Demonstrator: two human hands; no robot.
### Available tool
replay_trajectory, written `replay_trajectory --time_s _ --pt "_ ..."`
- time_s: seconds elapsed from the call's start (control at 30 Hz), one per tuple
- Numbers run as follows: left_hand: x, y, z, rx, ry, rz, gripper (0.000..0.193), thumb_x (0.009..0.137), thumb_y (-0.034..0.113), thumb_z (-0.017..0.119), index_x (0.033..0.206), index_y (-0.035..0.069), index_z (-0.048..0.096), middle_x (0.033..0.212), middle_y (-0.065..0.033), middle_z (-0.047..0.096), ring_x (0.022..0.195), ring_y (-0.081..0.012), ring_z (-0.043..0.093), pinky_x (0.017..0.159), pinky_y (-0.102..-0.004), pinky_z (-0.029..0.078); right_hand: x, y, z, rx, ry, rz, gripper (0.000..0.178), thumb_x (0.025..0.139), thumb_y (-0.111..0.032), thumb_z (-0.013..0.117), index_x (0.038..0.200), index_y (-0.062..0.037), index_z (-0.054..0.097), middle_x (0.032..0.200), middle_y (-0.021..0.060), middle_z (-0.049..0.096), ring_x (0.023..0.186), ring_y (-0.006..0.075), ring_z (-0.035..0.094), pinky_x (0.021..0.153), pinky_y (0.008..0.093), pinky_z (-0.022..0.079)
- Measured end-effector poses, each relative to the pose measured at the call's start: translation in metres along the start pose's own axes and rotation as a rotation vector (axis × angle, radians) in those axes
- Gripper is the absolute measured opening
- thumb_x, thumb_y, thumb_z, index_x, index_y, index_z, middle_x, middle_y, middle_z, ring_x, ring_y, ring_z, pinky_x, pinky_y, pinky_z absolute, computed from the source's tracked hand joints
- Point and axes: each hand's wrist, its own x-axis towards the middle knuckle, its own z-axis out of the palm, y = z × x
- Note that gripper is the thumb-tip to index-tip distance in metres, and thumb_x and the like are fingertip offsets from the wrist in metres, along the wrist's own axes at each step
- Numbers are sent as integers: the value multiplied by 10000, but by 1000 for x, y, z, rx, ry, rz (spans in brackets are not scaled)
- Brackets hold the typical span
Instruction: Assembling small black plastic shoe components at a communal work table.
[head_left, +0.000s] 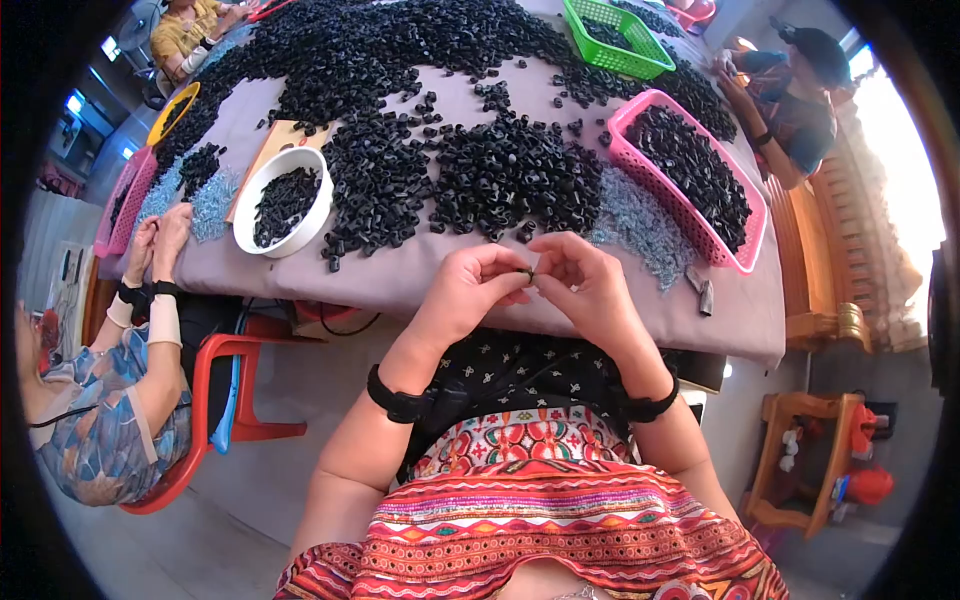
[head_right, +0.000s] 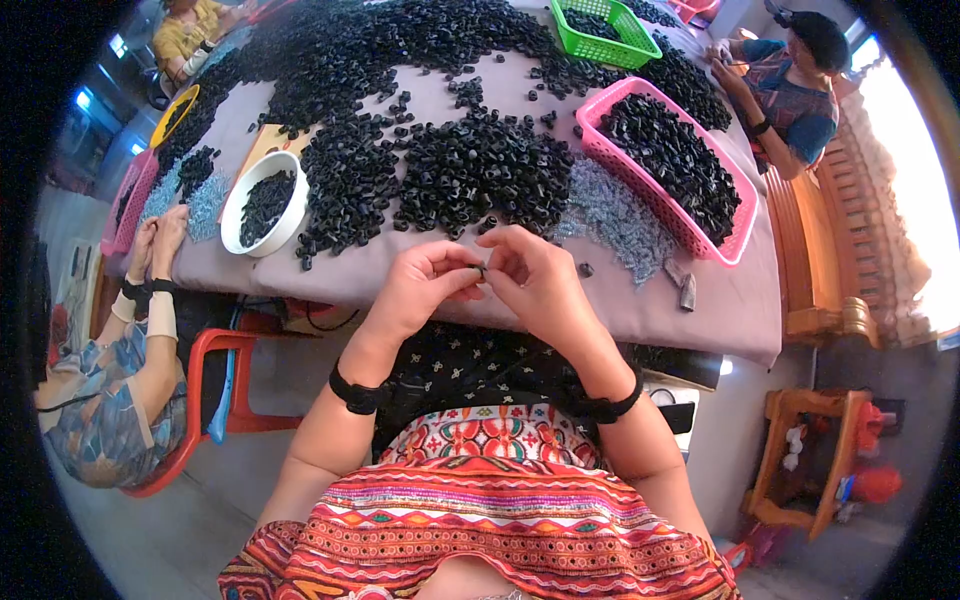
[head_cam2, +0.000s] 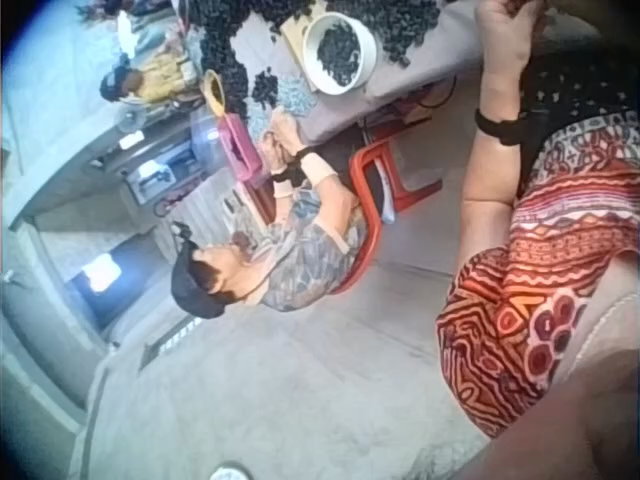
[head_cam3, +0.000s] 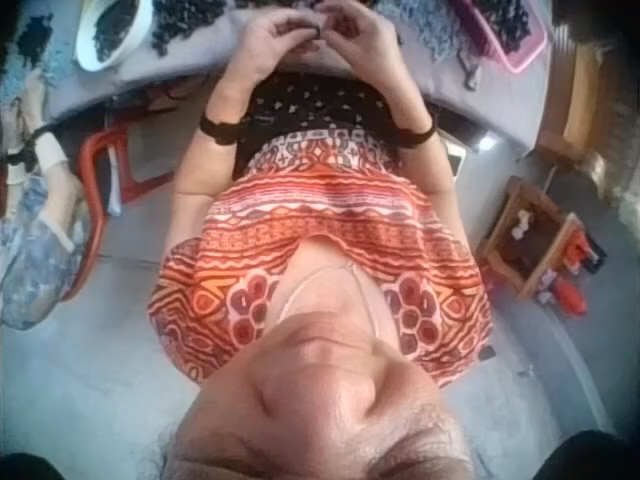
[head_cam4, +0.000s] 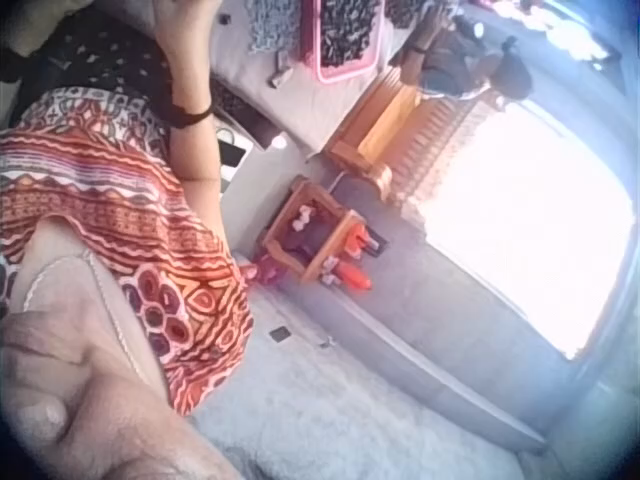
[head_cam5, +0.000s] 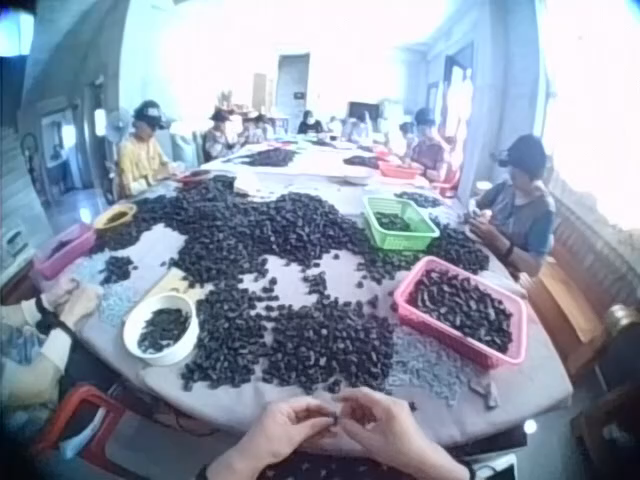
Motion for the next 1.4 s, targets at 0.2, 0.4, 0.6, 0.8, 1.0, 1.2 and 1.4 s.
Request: replay_trajectory --time_s 0.2,0.4,0.6,0.8,1.0,1.2,1.4 --pt "-4 8 -6 94 -240 -167 155 952 57 646 1094 -5 656 965 -82 714 825 -156 722 717 -250 579 -3 8 -22 283 -324 242 312 856 -17 719 1153 25 632 833 9 649 729 59 613 630 213 492" --pt "-4 10 -4 31 -364 -196 137 949 60 645 1079 17 640 936 -86 720 788 -164 726 694 -252 576 3 8 -28 405 -414 378 341 874 -92 741 1170 32 625 872 45 691 736 89 651 620 228 506" --pt "3 3 -4 -69 -47 -103 150 963 78 630 1093 10 603 997 -143 729 777 -171 725 684 -258 584 30 8 -26 -539 22 -100 296 840 -145 730 1092 -5 665 899 166 681 775 305 687 700 392 552" --pt "4 3 -2 -55 43 -84 148 975 72 615 1095 -11 592 977 -136 726 770 -175 725 678 -251 585 40 14 -9 -818 -33 -101 181 834 -94 671 1003 -29 670 981 173 636 902 399 650 790 473 535" --pt "4 2 -5 -78 26 -95 170 970 98 627 1108 8 582 986 -144 725 780 -177 725 662 -251 576 31 16 -20 -663 -113 -107 179 810 -41 665 985 -8 682 965 180 649 906 388 654 789 450 531" --pt "4 4 -4 -23 24 -85 185 975 114 624 1114 2 576 988 -144 727 784 -175 726 653 -243 557 28 17 -39 -531 7 -46 199 827 -35 644 1017 -9 694 951 179 676 900 362 674 801 408 538" --pt "4 3 -3 -11 51 -91 183 972 107 624 1112 -2 581 980 -144 728 788 -179 727 661 -245 559 40 9 -17 -598 30 -137 127 853 -72 643 962 -35 698 915 155 665 841 370 664 744 433 535"
